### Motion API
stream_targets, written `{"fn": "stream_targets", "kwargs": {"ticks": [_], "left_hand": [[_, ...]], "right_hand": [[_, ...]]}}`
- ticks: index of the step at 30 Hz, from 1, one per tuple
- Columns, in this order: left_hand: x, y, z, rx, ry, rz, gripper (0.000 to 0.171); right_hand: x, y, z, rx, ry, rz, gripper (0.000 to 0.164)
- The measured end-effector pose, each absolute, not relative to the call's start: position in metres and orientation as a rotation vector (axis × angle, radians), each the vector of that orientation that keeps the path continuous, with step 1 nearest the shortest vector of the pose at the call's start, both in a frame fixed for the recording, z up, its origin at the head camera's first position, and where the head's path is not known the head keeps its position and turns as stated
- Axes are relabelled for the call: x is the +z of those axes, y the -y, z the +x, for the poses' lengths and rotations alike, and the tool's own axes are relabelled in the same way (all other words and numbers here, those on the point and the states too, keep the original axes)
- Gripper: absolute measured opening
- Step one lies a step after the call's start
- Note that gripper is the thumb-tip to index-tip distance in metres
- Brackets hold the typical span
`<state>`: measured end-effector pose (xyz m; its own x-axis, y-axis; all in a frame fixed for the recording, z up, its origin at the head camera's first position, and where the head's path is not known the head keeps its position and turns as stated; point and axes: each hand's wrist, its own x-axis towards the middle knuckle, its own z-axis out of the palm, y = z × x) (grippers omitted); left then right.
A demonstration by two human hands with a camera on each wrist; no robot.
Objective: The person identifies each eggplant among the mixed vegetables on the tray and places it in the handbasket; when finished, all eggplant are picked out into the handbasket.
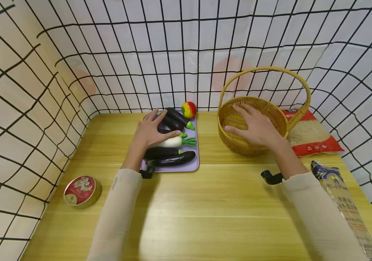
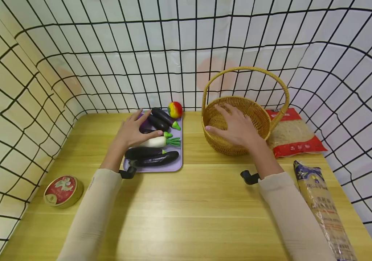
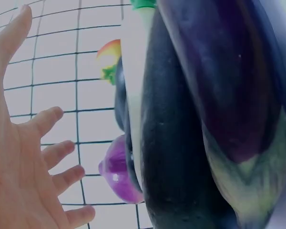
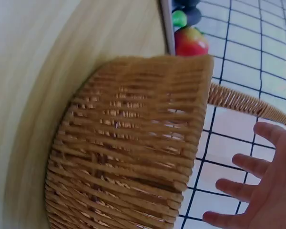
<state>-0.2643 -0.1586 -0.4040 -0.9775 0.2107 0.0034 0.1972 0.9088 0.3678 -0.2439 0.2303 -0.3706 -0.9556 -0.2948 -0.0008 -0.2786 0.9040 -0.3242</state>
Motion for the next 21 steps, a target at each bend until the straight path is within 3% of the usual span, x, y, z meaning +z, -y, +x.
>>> {"fn": "stream_targets", "kwargs": {"ticks": [21], "left_hand": [[-0.431, 0.211, -0.238, 1.139, -2.921, 0.175, 0.09]], "right_hand": [[-0.403, -0.174, -0.191, -1.131, -2.81, -0.675, 0.071]]}}
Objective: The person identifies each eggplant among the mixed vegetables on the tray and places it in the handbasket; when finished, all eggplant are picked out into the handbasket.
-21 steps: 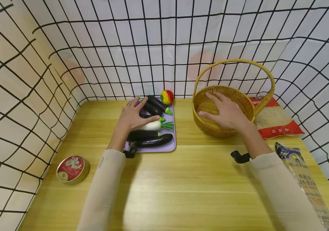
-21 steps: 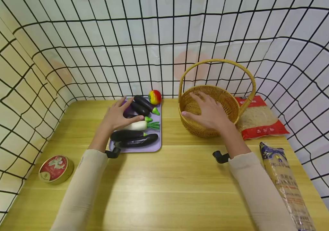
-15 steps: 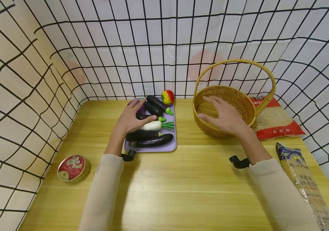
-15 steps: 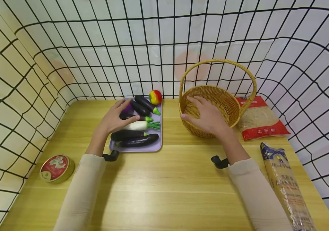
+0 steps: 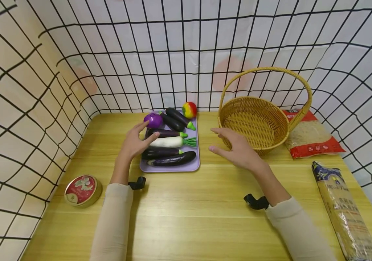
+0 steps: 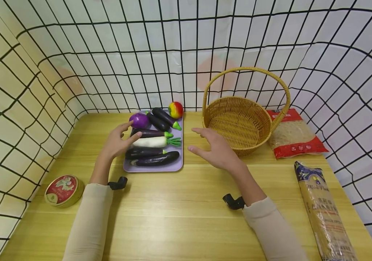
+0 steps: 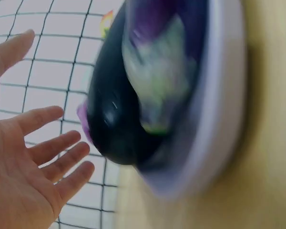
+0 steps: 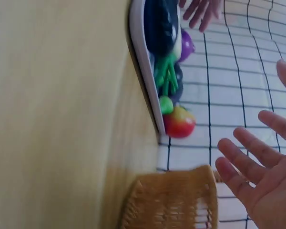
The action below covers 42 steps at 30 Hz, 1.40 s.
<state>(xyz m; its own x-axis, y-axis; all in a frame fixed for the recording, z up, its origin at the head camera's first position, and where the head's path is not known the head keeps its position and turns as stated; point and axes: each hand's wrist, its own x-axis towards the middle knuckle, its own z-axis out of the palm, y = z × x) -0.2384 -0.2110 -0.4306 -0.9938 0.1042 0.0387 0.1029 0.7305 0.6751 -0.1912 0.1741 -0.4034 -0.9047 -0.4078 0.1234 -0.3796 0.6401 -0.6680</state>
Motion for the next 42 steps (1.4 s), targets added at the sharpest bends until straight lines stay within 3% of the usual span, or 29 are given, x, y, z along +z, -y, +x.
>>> {"fn": "stream_targets", "kwargs": {"ticks": [12, 42], "left_hand": [[-0.453, 0.234, -0.241, 1.28, -2.799, 0.043, 0.058], [-0.474, 0.247, -0.251, 1.406, -2.653, 0.037, 0.051]], "right_hand": [[-0.428, -0.141, -0.188, -1.387, -2.563, -0.744, 0.058], [-0.456, -0.099, -0.198, -1.265, -2.515, -0.802, 0.058]]}}
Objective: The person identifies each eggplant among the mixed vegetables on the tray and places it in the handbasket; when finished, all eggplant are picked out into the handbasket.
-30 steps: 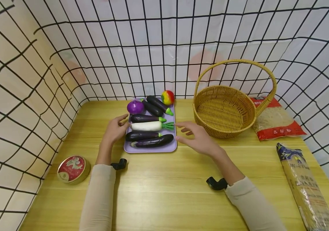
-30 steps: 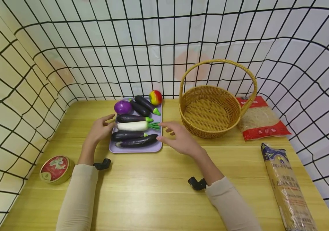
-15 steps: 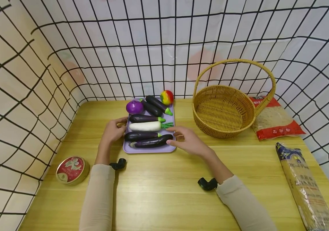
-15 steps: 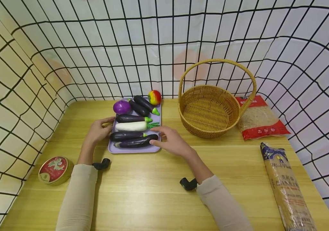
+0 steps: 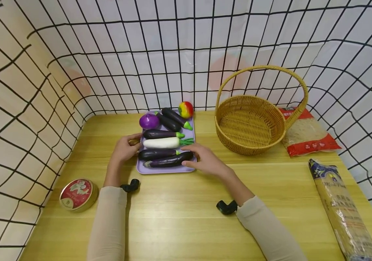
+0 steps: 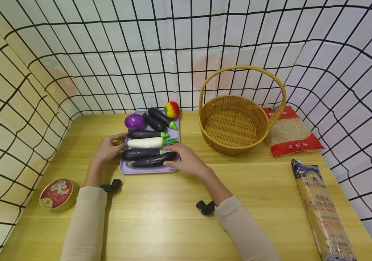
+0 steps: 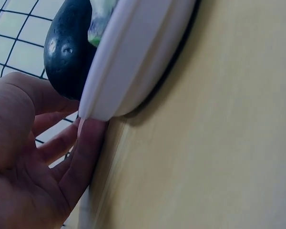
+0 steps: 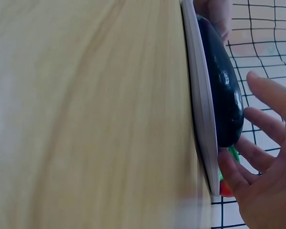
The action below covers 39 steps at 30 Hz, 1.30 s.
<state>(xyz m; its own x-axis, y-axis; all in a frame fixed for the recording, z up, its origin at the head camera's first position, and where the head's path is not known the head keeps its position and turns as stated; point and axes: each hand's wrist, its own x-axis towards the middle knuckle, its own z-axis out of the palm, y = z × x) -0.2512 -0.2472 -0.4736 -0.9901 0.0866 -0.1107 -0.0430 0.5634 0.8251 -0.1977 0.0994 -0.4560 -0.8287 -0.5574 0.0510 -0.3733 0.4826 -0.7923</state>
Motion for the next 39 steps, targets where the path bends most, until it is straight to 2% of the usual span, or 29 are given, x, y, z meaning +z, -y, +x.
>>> {"fn": "stream_targets", "kwargs": {"ticks": [5, 14, 20, 30, 39], "left_hand": [[-0.471, 0.247, -0.251, 1.391, -2.641, 0.018, 0.052], [-0.472, 0.247, -0.249, 1.411, -2.603, -0.014, 0.055], [-0.476, 0.251, -0.25, 1.457, -2.568, -0.023, 0.056], [-0.474, 0.251, -0.249, 1.496, -2.528, -0.07, 0.057], [-0.475, 0.249, -0.249, 1.503, -2.547, -0.055, 0.055]], "right_hand": [[-0.456, -0.096, -0.196, -1.155, -2.551, -0.803, 0.059], [-0.463, -0.092, -0.196, -0.965, -2.653, -0.812, 0.052], [-0.461, -0.093, -0.197, -0.993, -2.654, -0.794, 0.045], [-0.453, -0.11, -0.195, -1.109, -2.614, -0.801, 0.045], [-0.43, -0.143, -0.189, -1.157, -2.649, -0.742, 0.043]]}}
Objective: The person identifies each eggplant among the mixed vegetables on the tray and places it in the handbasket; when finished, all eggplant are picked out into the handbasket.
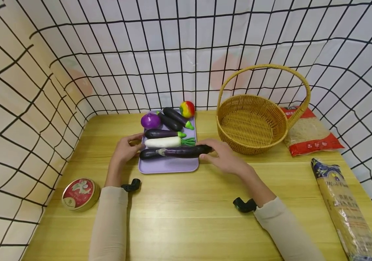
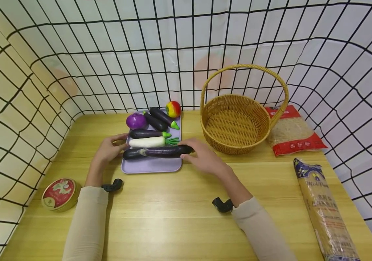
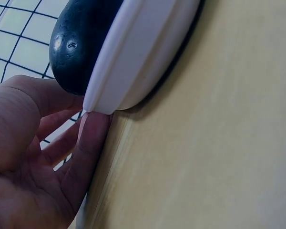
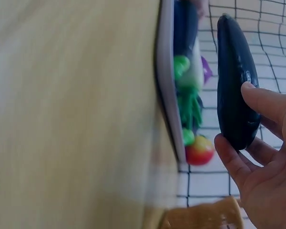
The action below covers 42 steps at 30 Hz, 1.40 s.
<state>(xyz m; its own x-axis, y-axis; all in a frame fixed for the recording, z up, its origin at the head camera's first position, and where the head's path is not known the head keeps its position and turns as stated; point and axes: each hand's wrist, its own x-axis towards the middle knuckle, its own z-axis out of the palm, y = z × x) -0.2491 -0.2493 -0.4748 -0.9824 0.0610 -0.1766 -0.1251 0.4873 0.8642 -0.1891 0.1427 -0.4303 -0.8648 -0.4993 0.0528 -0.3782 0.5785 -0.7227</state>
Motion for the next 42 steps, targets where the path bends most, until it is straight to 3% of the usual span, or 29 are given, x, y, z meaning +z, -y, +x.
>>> {"fn": "stream_targets", "kwargs": {"ticks": [26, 34, 42], "left_hand": [[-0.474, 0.253, -0.246, 1.557, -2.489, -0.137, 0.056], [-0.474, 0.249, -0.249, 1.555, -2.506, -0.116, 0.055], [-0.474, 0.25, -0.247, 1.548, -2.504, -0.121, 0.055]], "right_hand": [[-0.394, -0.274, -0.21, -1.115, -2.913, -0.418, 0.047], [-0.398, -0.307, -0.233, -0.993, -3.0, -0.294, 0.048], [-0.411, -0.31, -0.267, -0.836, -3.027, -0.224, 0.046]]}}
